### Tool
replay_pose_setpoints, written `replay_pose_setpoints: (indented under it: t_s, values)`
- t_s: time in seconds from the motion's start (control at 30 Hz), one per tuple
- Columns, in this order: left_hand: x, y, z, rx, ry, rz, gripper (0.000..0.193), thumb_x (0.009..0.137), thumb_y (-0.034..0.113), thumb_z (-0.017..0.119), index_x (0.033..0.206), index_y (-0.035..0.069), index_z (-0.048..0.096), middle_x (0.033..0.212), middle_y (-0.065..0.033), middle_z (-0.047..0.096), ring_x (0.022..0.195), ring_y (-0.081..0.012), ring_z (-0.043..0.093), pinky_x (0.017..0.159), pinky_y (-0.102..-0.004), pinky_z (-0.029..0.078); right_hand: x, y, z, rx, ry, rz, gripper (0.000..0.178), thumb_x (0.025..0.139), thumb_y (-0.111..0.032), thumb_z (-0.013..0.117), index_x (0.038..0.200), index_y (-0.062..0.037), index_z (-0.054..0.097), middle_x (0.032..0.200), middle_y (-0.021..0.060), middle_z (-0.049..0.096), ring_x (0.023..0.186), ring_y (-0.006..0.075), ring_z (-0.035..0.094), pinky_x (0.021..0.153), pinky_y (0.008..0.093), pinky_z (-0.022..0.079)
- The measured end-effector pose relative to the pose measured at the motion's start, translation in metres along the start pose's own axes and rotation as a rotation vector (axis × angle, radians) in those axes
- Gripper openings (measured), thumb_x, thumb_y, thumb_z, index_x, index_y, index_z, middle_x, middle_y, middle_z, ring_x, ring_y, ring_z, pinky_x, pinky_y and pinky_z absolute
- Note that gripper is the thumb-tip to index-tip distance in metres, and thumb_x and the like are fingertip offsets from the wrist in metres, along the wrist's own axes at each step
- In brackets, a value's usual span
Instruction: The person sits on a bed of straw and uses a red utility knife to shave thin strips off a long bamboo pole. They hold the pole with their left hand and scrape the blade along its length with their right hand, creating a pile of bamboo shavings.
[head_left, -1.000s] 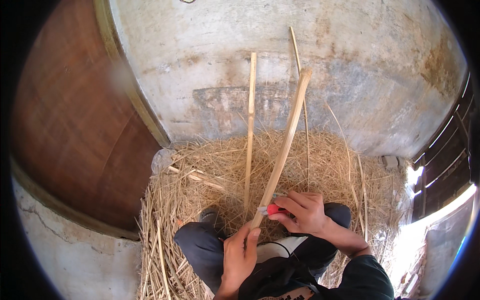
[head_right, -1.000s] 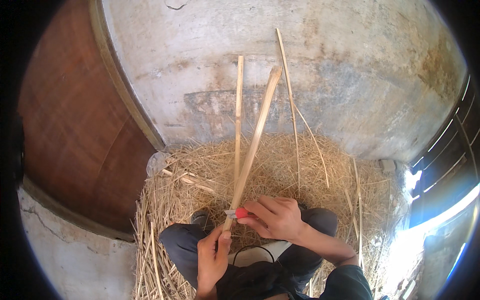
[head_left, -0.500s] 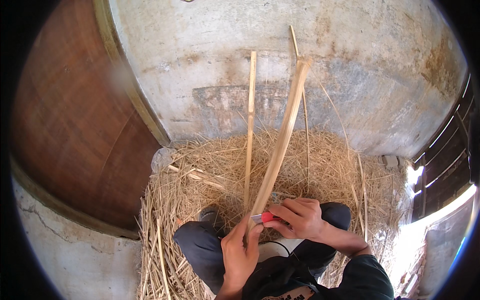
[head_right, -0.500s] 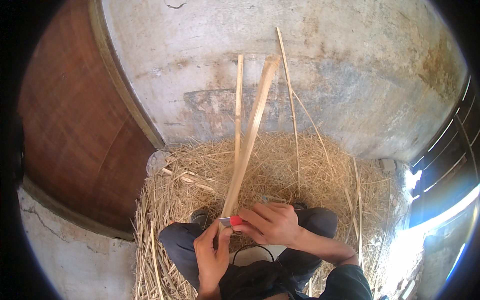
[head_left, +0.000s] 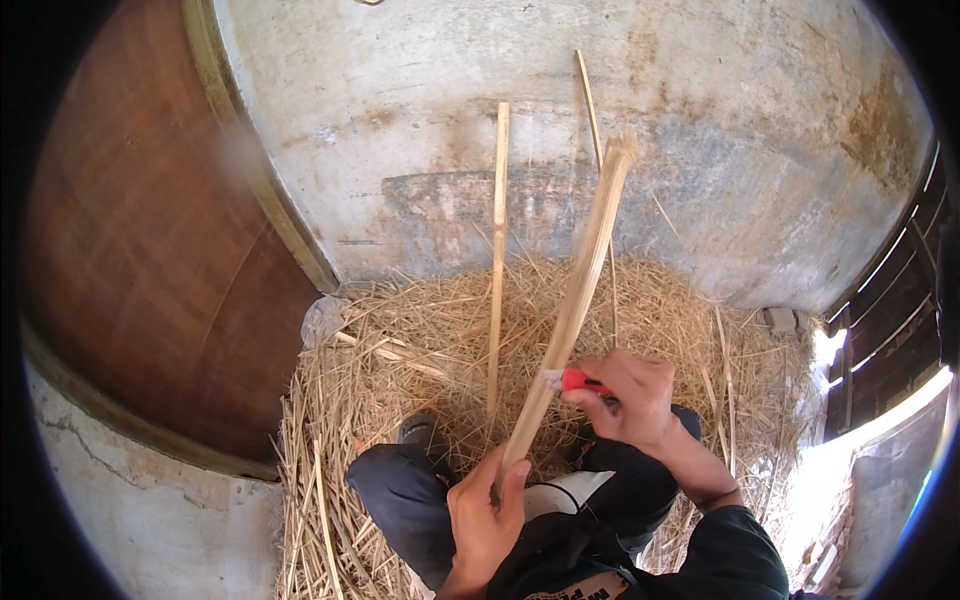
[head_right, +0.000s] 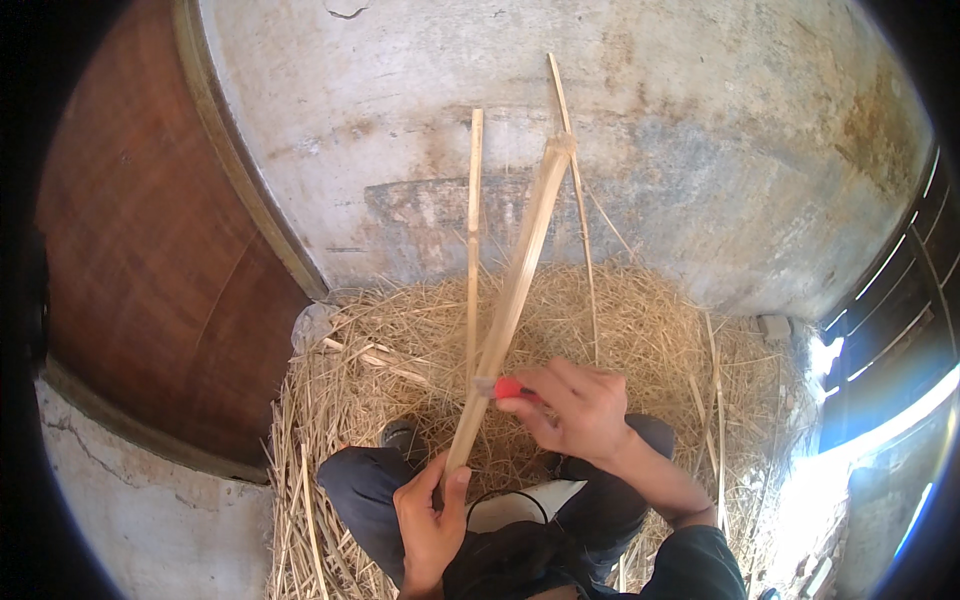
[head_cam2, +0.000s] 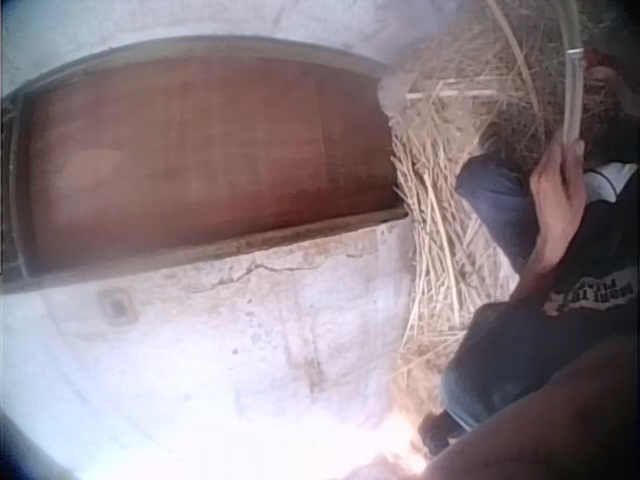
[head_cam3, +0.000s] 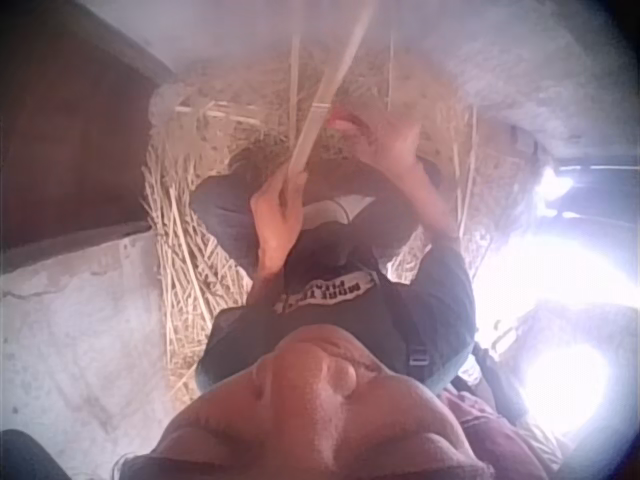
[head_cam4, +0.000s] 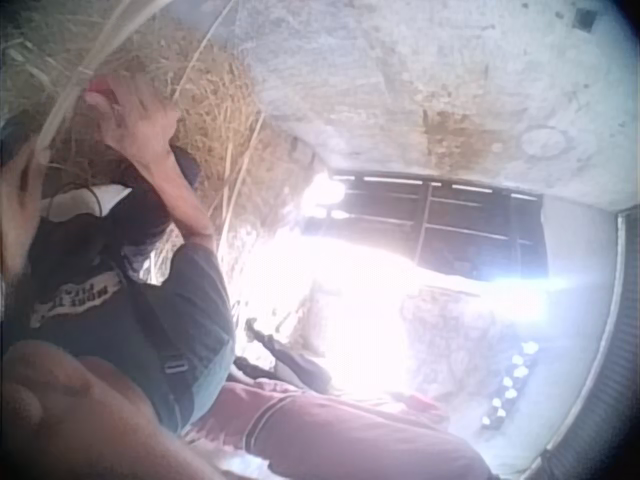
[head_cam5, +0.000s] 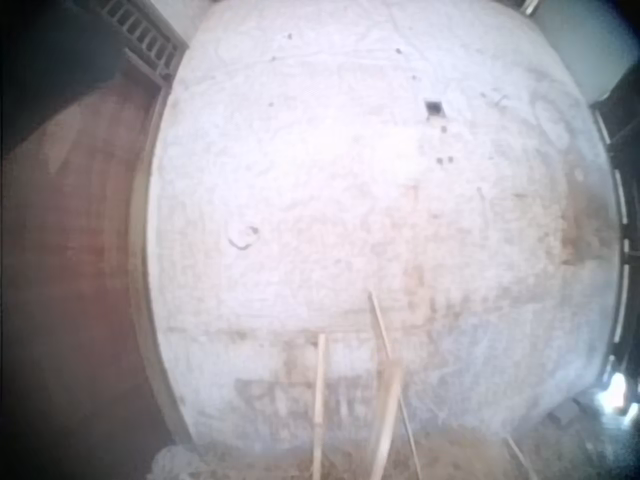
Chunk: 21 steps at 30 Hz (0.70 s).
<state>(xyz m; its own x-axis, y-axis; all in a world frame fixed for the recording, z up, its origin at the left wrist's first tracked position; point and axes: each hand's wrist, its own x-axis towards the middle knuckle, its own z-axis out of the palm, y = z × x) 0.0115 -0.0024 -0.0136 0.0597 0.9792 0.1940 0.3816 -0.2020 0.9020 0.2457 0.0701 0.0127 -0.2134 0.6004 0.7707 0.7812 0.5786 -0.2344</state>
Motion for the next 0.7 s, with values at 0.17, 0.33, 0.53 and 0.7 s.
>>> replay_pose_setpoints:
  t_s: [0.17, 0.33, 0.53, 0.7]
  values:
    - [-0.002, -0.001, -0.002, 0.012, -0.01, -0.025, 0.03, 0.099, 0.016, 0.079, 0.121, -0.004, 0.074, 0.081, -0.0169, 0.073, 0.059, -0.017, 0.063, 0.055, -0.0304, 0.049, 0.005, 0.012, -0.003, 0.06, 0.034, 0.029, 0.03, 0.083, -0.029, 0.091, 0.102, -0.0103, 0.077, 0.077, 0.0031, 0.068, 0.057, 0.0214, 0.067, 0.05, 0.0337, 0.051]
    - [0.008, 0.004, 0.001, -0.066, 0.082, 0.05, 0.025, 0.095, 0.01, 0.082, 0.114, -0.005, 0.075, 0.072, -0.0061, 0.067, 0.059, -0.0048, 0.05, 0.052, -0.0251, 0.039, -0.008, -0.003, 0.002, 0.055, -0.071, -0.061, 0.032, 0.083, -0.033, 0.09, 0.103, -0.0118, 0.077, 0.074, 0.0006, 0.062, 0.055, 0.0178, 0.063, 0.05, 0.0323, 0.049]
    - [0.01, 0.006, -0.001, -0.069, 0.108, 0.075, 0.025, 0.093, 0.007, 0.084, 0.113, -0.004, 0.075, 0.074, -0.0032, 0.069, 0.061, -0.0025, 0.051, 0.052, -0.0217, 0.038, -0.012, -0.009, 0.006, 0.029, -0.066, -0.105, 0.037, 0.082, -0.036, 0.09, 0.105, -0.011, 0.077, 0.073, -0.001, 0.058, 0.055, 0.0158, 0.062, 0.051, 0.0301, 0.049]
    - [0.008, 0.003, 0.001, -0.068, 0.131, 0.073, 0.025, 0.093, 0.008, 0.084, 0.113, -0.004, 0.076, 0.073, -0.0035, 0.068, 0.062, -0.0025, 0.051, 0.053, -0.0221, 0.04, -0.007, -0.013, 0.004, -0.022, -0.05, -0.115, 0.035, 0.082, -0.037, 0.09, 0.103, -0.0115, 0.077, 0.071, -0.0019, 0.057, 0.054, 0.0151, 0.061, 0.05, 0.0292, 0.048]
